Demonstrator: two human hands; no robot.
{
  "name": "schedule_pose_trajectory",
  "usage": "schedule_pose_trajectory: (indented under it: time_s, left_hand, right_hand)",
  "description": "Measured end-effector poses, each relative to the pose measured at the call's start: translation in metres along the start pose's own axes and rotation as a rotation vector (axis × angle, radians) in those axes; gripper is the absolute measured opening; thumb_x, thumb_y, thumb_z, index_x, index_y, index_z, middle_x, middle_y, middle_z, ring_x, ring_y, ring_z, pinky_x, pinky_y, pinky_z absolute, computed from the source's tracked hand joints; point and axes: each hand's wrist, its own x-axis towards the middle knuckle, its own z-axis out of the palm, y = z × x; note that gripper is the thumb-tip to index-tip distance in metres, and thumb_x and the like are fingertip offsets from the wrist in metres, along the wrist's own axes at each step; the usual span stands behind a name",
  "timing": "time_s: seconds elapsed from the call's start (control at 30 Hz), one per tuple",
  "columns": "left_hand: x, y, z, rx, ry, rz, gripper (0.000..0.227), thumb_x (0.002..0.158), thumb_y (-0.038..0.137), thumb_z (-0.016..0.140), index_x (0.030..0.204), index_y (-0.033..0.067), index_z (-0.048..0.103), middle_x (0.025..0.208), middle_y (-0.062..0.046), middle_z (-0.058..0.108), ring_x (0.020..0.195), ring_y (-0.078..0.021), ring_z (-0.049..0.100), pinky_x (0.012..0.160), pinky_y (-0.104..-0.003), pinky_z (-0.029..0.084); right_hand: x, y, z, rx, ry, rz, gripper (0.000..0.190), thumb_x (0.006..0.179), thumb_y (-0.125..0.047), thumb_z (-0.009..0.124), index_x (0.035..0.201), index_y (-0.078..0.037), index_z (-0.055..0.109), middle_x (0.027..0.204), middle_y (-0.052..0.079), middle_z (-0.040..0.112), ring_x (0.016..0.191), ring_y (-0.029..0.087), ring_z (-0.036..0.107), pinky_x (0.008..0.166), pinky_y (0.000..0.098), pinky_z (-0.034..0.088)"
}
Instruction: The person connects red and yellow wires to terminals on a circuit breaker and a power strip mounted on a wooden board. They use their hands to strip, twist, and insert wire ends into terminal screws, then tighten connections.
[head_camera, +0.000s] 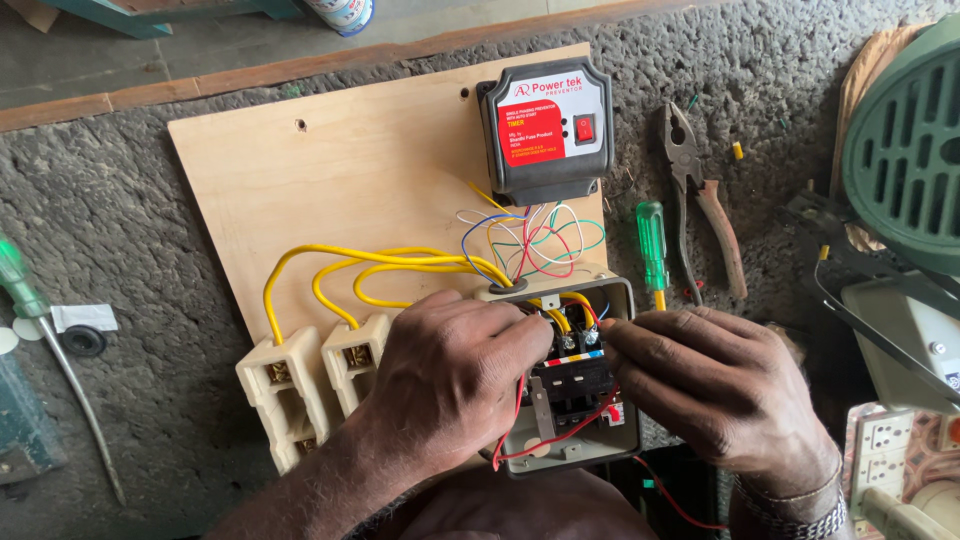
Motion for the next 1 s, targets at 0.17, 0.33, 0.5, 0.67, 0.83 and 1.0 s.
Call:
schedule_pose_trajectory:
  time_s: [0.17,0.33,0.5,0.67,0.83,1.0]
  left_hand:
    - [0.0000,-0.0002,0.0007,0.013,0.009,0.008,0.016,0.074,0.002,0.069,0.081,0.0089,0.057,0.069,-0.005,0.056,0.068,-0.0284,0.063,0.062,-0.045,0.045]
    - [-0.0004,0.0003,-0.0004,0.023,0.006,0.005,0.016,0.073,0.002,0.069,0.080,0.0087,0.057,0.069,-0.005,0.057,0.067,-0.0285,0.062,0.062,-0.045,0.044]
    - [0.0003,0.0008,-0.0026,0.022,-0.008,0.003,0.016,0.072,0.001,0.069,0.081,0.0078,0.058,0.069,-0.005,0.057,0.067,-0.0292,0.062,0.061,-0.045,0.044]
    - [0.0006,0.0009,-0.0030,0.012,-0.011,0.001,0.015,0.074,0.001,0.069,0.081,0.0081,0.057,0.069,-0.005,0.057,0.067,-0.0290,0.062,0.062,-0.045,0.044]
    - [0.0003,0.0006,-0.0027,0.012,-0.015,0.000,0.015,0.074,0.002,0.069,0.081,0.0083,0.057,0.069,-0.005,0.056,0.067,-0.0291,0.062,0.062,-0.045,0.044]
    - [0.0003,0.0006,-0.0029,0.020,-0.014,0.007,0.014,0.074,0.002,0.068,0.081,0.0088,0.058,0.069,-0.005,0.057,0.067,-0.0294,0.062,0.062,-0.046,0.044]
  right_hand:
    - [0.0010,0.0002,-0.0013,0.008,-0.010,-0.001,0.031,0.065,-0.014,0.072,0.095,-0.003,0.074,0.112,0.013,0.073,0.095,0.030,0.073,0.074,0.0404,0.059]
    - [0.0026,-0.0014,-0.0052,0.004,0.000,-0.003,0.030,0.068,-0.014,0.073,0.096,-0.003,0.074,0.112,0.014,0.073,0.095,0.030,0.073,0.073,0.0398,0.059]
    - [0.0037,-0.0015,-0.0047,0.018,0.002,-0.005,0.030,0.067,-0.014,0.072,0.095,-0.003,0.074,0.112,0.013,0.073,0.095,0.029,0.073,0.074,0.0399,0.059]
    - [0.0038,-0.0015,-0.0042,0.019,-0.009,-0.005,0.030,0.066,-0.014,0.072,0.094,-0.003,0.073,0.112,0.014,0.073,0.095,0.029,0.073,0.073,0.0398,0.059]
    - [0.0031,-0.0013,-0.0035,0.023,-0.004,-0.010,0.028,0.068,-0.014,0.073,0.094,-0.003,0.073,0.112,0.014,0.073,0.096,0.029,0.073,0.074,0.0398,0.059]
    - [0.0026,-0.0008,-0.0029,0.013,-0.012,-0.008,0.029,0.068,-0.014,0.073,0.095,-0.003,0.074,0.111,0.013,0.073,0.096,0.030,0.073,0.074,0.0401,0.059]
